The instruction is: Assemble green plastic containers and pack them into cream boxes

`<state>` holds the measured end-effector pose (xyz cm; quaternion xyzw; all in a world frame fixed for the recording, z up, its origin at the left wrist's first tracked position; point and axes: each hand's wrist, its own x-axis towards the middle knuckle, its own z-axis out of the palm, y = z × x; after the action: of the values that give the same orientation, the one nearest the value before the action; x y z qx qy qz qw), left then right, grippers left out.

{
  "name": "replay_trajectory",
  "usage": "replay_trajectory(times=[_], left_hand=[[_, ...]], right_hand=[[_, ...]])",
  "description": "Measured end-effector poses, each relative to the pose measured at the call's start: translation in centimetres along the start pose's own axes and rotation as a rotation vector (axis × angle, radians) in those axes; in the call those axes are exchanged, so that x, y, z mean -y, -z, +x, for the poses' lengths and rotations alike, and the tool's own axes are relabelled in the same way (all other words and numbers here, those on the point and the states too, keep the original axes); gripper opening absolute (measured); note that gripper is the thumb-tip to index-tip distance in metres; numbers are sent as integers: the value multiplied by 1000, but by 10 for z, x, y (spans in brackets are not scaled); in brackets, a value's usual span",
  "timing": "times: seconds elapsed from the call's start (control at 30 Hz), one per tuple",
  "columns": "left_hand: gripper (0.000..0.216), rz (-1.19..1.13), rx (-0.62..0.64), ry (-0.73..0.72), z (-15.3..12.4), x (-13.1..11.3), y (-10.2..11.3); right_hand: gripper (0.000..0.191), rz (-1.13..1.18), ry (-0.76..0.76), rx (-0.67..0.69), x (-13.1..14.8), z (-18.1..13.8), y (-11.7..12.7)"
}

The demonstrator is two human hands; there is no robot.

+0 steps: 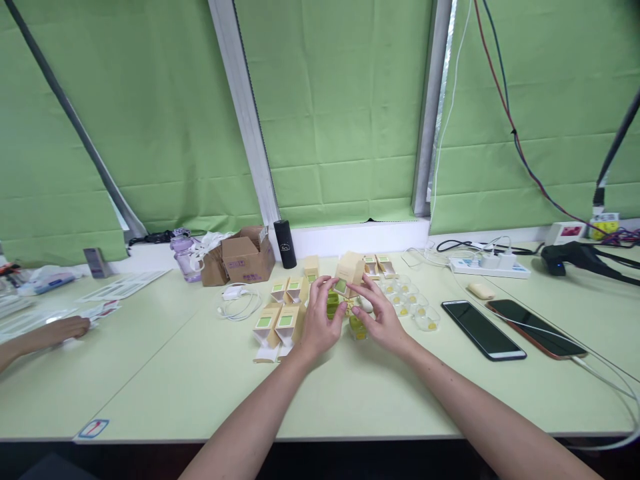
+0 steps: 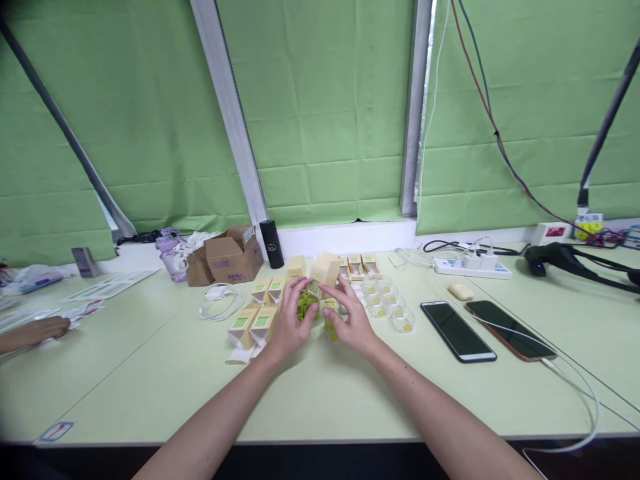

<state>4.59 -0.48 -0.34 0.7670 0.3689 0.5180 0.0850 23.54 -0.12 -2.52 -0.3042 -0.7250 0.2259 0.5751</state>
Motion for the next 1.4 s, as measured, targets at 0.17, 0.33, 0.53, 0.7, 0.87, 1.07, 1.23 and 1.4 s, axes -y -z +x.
replay_trajectory(times=[0.17, 0.33, 0.53, 0.7, 0.87, 1.07, 1.23, 1.4], left_hand=[[49, 13, -22, 11, 0, 1, -1], [46, -14, -84, 59, 3, 3, -1], [38, -28, -153, 111, 7, 7, 3], [49, -60, -191, 179, 6, 12, 0], [47, -67, -185, 211, 6, 20, -2], [46, -61, -154, 235, 14, 31, 9], [50, -157, 1, 336, 23, 26, 23], [58, -261, 177, 399, 25, 19, 35]], right_hand=[[54, -99, 92, -19, 12, -3, 1], [66, -181, 222, 25, 21, -3, 1], [71, -232, 279, 106, 23, -6, 0], [77, -243, 283, 129, 19, -7, 1], [74, -243, 272, 123, 19, -6, 2], [34, -409, 232, 86, 16, 2, 15], [16, -639, 99, 331, 20, 9, 27], [22, -718, 8, 490, 24, 13, 33]])
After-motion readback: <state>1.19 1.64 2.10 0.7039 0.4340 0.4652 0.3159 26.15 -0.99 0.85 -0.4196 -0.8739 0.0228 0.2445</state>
